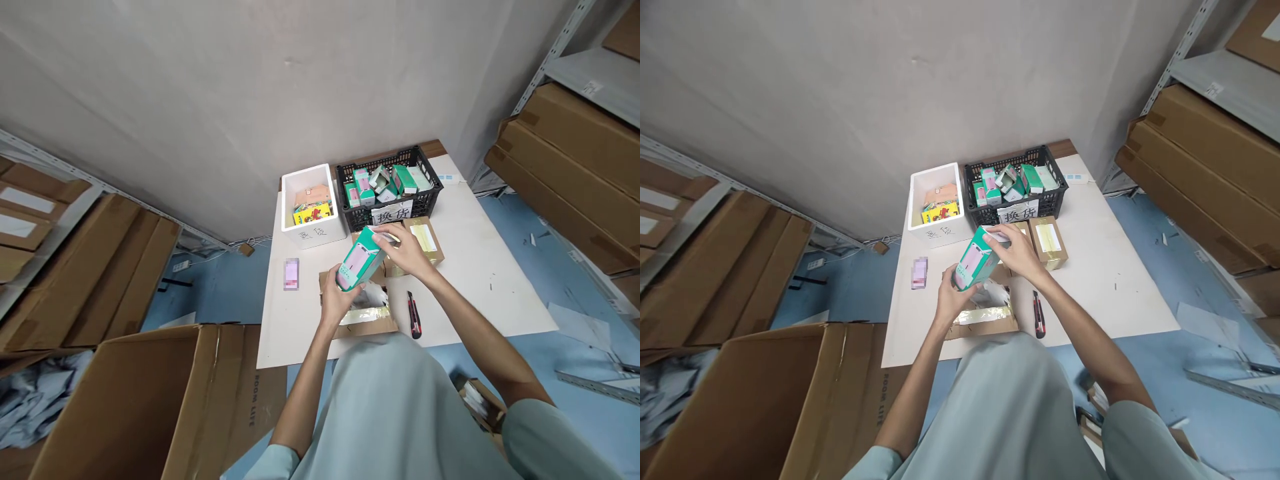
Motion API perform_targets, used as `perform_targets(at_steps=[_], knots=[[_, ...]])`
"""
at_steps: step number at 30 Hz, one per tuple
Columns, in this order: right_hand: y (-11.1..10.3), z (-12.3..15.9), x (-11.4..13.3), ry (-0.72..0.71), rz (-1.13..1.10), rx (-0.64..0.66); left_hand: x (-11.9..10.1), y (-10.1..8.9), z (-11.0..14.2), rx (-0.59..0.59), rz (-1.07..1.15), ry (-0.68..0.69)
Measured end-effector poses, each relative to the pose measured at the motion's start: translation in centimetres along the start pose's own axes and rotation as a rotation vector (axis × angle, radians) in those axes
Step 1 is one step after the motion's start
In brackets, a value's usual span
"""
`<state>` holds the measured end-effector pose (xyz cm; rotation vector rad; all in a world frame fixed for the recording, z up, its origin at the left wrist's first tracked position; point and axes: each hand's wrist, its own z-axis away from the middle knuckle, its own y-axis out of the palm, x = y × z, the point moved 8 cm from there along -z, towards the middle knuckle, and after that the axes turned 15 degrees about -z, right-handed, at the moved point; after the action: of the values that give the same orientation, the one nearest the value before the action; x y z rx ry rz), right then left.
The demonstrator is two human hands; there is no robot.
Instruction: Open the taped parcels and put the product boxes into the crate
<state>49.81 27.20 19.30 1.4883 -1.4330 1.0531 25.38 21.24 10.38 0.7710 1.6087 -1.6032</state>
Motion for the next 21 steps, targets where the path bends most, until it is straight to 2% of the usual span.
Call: perform_targets(at_steps=[4,8,12,16,21], knots=[[-0.8,-1.7,-1.1,0.016,-0.113,-0.022,0.8,0.4,0.0,0.085,0.291,-0.12],[-1.5,-3.3,-1.6,0.072,-0.245,0.004,2.2,1.6,0.6,0.242,0.575,-0.291],[-1.6,-4.3,-1.3,0.1,-0.293,0.071,2.3,2.2,1.0,0.308,0.634,-0.302],[-1.2,-4.8,-1.1,0.064,-0.174,0.072,1.3,2.1,1.5,0.246,0.569,-0.278],[-0.1,-4.7,-0.5,0.007,0.02,-0.001,-1.5,1.1,2.2,0.035,0.365,-0.169]])
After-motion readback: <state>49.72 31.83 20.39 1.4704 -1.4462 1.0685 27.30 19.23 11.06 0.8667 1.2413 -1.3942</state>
